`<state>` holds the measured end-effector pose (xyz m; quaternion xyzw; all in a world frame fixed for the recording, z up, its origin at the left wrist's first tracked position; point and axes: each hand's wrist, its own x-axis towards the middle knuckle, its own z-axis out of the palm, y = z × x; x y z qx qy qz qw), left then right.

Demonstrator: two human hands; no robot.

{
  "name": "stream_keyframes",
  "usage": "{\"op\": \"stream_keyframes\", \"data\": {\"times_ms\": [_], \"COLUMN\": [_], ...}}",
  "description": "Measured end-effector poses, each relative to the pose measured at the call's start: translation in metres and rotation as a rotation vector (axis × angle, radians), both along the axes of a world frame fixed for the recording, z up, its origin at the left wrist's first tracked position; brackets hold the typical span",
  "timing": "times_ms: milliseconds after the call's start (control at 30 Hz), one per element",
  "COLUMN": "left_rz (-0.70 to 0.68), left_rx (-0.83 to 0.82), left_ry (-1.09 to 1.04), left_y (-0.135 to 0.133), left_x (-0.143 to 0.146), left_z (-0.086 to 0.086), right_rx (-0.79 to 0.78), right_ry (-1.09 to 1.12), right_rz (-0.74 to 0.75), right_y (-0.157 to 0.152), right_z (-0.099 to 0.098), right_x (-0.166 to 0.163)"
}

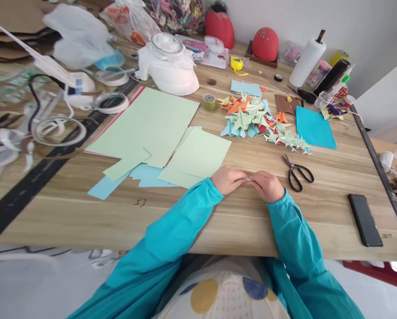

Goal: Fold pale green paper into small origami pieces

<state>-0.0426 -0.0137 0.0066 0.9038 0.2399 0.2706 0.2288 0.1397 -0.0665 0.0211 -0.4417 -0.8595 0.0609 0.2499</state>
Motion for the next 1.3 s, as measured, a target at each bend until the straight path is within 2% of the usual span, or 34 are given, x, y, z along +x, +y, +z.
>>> {"op": "stream_keyframes", "data": {"times_ms": [200,400,567,1100,1300], "left_rz": [-0.091,-0.057,0.022,0.021,-0.018], "left_rx": [-0.172,-0.312,-0.334,-0.345,-0.508], "left_ry": [-0.039,-0.033,-0.082,-0.056,-0.06], "left_y": [-0.001,-0.001,-0.002,-0.003,-0.003], "left_x": [-0.003,-0.005,-0.007,-0.005,-0.005], "left_z": [0.012,0.016,0.018,0.021,0.023], "right_rx": [-0.044,-0.121,-0.165,-0.151,-0.145], "right_ry": [0.149,0.193,0.232,0.174,0.182], "right_rz": [0.083,0.13,0.135,0.039,0.065], "right_y": [0.0,0.0,-0.001,-0.003,-0.003], "right_z": [0.002,0.005,0.005,0.008,0.007], "right_x": [0.001,0.002,0.0,-0.002,-0.004]}}
